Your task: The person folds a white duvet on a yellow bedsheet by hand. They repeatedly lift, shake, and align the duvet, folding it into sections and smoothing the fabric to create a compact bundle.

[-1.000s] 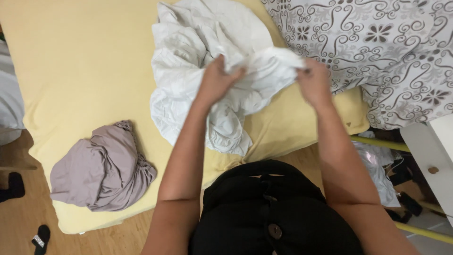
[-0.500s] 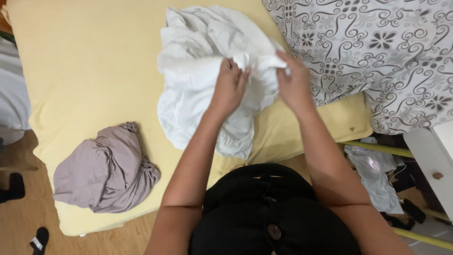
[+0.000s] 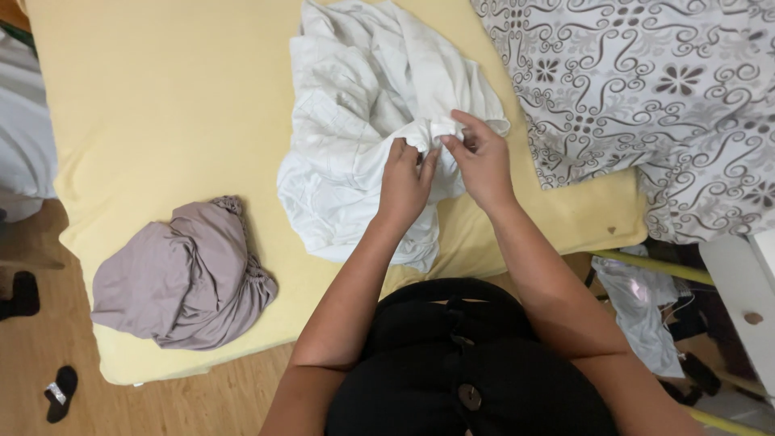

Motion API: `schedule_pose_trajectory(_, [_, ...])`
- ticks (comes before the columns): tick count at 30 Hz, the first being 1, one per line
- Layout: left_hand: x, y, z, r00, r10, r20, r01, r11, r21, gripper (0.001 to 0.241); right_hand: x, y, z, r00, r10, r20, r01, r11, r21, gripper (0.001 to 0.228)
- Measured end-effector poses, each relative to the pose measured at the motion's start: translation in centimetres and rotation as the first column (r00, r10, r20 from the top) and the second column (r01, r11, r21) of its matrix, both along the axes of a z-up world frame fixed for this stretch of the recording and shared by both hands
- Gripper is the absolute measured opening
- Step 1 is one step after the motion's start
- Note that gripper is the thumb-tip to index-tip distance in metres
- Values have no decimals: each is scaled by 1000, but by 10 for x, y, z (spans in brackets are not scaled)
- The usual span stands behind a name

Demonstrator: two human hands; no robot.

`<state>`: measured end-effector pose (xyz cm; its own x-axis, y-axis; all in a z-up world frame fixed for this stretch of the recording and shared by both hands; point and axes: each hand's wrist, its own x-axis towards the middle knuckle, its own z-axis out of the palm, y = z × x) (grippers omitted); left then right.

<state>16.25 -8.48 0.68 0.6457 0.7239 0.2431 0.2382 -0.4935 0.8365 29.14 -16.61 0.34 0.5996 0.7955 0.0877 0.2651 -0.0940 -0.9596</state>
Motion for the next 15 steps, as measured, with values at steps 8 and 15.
schedule_pose_trajectory(8, [-3,3,-6,990,140,2,-140,984,111,21,-18,9,-3,944,-329,0,323,928,189,18])
schedule_pose_trajectory(15, [-3,9,-13,994,109,-7,-109,993,42,14,-27,12,0,990,-108,-87,121,980,156,14])
